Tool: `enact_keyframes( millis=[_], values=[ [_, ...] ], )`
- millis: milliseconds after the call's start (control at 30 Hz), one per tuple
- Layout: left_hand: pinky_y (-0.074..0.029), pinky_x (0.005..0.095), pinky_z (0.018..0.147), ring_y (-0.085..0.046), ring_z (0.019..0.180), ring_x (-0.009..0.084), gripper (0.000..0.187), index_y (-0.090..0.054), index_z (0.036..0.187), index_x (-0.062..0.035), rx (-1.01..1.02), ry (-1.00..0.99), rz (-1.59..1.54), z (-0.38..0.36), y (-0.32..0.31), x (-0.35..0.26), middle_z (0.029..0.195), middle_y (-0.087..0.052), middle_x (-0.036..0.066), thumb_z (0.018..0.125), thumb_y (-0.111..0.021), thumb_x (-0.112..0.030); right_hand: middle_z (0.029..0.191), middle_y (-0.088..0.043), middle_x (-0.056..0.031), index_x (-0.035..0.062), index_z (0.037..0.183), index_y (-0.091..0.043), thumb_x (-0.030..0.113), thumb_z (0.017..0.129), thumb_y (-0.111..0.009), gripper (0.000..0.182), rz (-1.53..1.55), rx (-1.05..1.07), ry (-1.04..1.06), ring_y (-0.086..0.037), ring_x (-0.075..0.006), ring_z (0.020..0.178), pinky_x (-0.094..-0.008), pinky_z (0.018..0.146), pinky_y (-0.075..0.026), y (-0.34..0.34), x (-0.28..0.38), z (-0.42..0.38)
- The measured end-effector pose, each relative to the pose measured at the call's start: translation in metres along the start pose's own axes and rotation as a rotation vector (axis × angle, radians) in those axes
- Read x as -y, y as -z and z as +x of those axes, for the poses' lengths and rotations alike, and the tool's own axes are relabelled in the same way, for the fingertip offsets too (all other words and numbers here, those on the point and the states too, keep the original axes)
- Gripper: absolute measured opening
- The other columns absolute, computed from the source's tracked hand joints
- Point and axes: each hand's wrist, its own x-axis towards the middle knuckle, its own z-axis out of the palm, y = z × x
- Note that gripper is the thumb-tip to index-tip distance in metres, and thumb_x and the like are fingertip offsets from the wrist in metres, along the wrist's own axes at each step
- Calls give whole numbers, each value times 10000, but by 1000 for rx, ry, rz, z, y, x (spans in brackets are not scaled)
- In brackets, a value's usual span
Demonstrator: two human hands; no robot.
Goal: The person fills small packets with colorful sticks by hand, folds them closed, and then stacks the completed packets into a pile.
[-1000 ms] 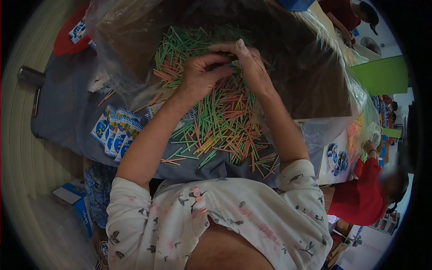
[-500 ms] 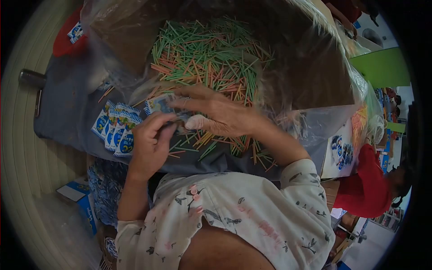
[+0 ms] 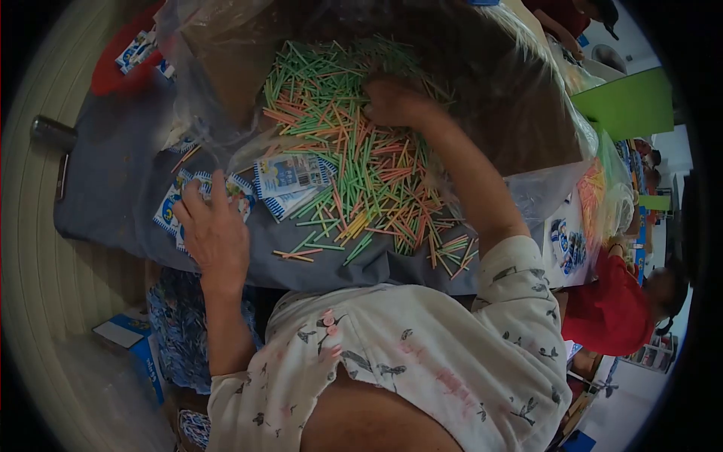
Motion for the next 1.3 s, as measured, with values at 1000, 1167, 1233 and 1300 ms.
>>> enact_keyframes(
  millis=[1000,1167,1233,1300],
  values=[
    [-500,395,716,-568,894,312,92,-673,836,-15,93,-354,-413,8,-42,-47,927,-594,103,756,-690,-57,1186,-625,-143,49,1281,-561,397,845,-602,560,-90,-369,53,-586,-255,1095,-415,957,-469,-47,-124,85],
    [-492,408,692,-595,826,308,45,-677,816,-11,80,-263,-738,21,-48,-42,817,-602,108,785,-677,-42,1211,-612,-193,27,1267,-570,366,840,-654,551,574,-396,240,-573,-309,1128,-382,979,-447,-37,-138,52],
    [-487,412,679,-605,765,308,49,-679,817,1,99,-290,-755,30,-45,-41,778,-602,116,799,-678,-44,1226,-607,-182,36,1266,-568,399,836,-644,567,203,-114,89,-567,-311,1141,-371,985,-441,-14,-118,41],
    [-485,408,691,-605,764,309,61,-684,829,5,171,-195,-844,31,-47,-38,787,-606,118,802,-678,-49,1182,-622,-181,38,1229,-589,420,839,-635,548,89,-96,33,-582,-309,1111,-383,966,-453,-11,-104,41]
  ],
)
